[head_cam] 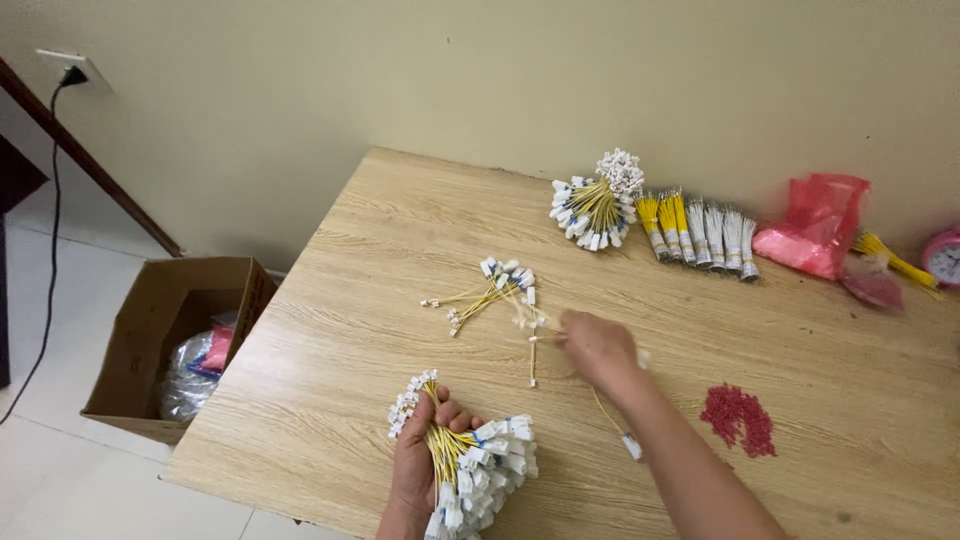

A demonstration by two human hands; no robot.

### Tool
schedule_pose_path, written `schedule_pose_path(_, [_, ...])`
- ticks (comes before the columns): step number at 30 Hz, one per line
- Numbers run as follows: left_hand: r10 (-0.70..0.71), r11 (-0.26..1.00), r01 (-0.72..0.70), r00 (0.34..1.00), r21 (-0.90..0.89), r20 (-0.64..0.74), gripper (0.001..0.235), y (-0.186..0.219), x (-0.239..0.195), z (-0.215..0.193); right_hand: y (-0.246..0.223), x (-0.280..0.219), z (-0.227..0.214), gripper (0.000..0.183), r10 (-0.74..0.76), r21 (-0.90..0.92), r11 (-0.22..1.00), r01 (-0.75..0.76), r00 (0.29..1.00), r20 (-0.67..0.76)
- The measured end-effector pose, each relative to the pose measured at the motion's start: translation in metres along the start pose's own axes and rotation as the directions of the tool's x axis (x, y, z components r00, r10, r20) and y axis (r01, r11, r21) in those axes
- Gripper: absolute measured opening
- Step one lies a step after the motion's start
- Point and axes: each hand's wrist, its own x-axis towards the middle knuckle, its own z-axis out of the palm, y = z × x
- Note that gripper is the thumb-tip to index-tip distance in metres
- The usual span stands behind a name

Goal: Bundling small wire components with white connectors into circular arrangements on a wooden table.

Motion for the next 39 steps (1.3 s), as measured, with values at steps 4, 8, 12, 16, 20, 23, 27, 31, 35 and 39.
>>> schedule_pose_path(4, [-0.015,1.0,0.015,0.999,0.0,0.043,0.025,0.001,0.001,-0.005,-0.008,-0.061,-0.042,0.044,0.29,0.597,0.771,-0.222,0.957,-0.019])
schedule_pose_path(8, [0.012,0.999,-0.012,1.0,0.046,0.011,0.025,0.0,-0.001,0.0,0.042,-0.043,-0.009,0.032,0.087,0.027,0.996,-0.089,0.993,0.076])
schedule_pose_path(12, [0.017,0.999,-0.017,1.0,0.051,0.008,0.025,0.0,-0.002,0.002,0.039,-0.058,0.011,0.026,0.152,0.187,0.964,-0.188,0.969,0.194])
schedule_pose_path(16, [0.017,0.999,-0.016,1.0,0.033,-0.025,0.026,0.0,-0.004,0.003,0.038,-0.059,0.023,0.021,0.156,0.161,0.968,-0.191,0.965,0.209])
schedule_pose_path(20, [0.011,1.0,-0.011,0.999,0.001,-0.039,0.027,0.0,-0.002,-0.001,0.047,-0.058,0.027,0.028,0.045,0.117,0.991,-0.072,0.976,0.215])
schedule_pose_path(23, [0.008,1.0,-0.008,0.999,-0.003,-0.042,0.025,0.001,-0.004,0.001,0.057,-0.05,0.037,0.017,0.086,0.108,0.988,-0.109,0.977,0.195])
schedule_pose_path(27, [0.009,0.999,-0.009,1.0,0.044,-0.004,0.025,0.0,-0.003,0.001,0.064,-0.047,0.042,0.021,0.08,0.004,0.997,-0.081,0.988,0.13])
schedule_pose_path(31, [0.019,0.999,-0.02,1.0,0.042,0.017,0.024,0.002,-0.002,-0.002,0.074,-0.023,0.067,0.024,-0.043,-0.073,0.996,0.045,0.999,0.029])
schedule_pose_path(35, [0.008,1.0,-0.008,1.0,0.022,0.009,0.026,0.002,-0.001,-0.005,0.042,-0.07,0.019,0.018,0.111,0.189,0.97,-0.151,0.971,0.21])
schedule_pose_path(39, [0.007,1.0,-0.007,1.0,0.027,-0.001,0.025,0.001,-0.004,-0.002,0.062,-0.062,0.021,0.022,0.058,0.467,0.876,-0.117,0.989,0.138])
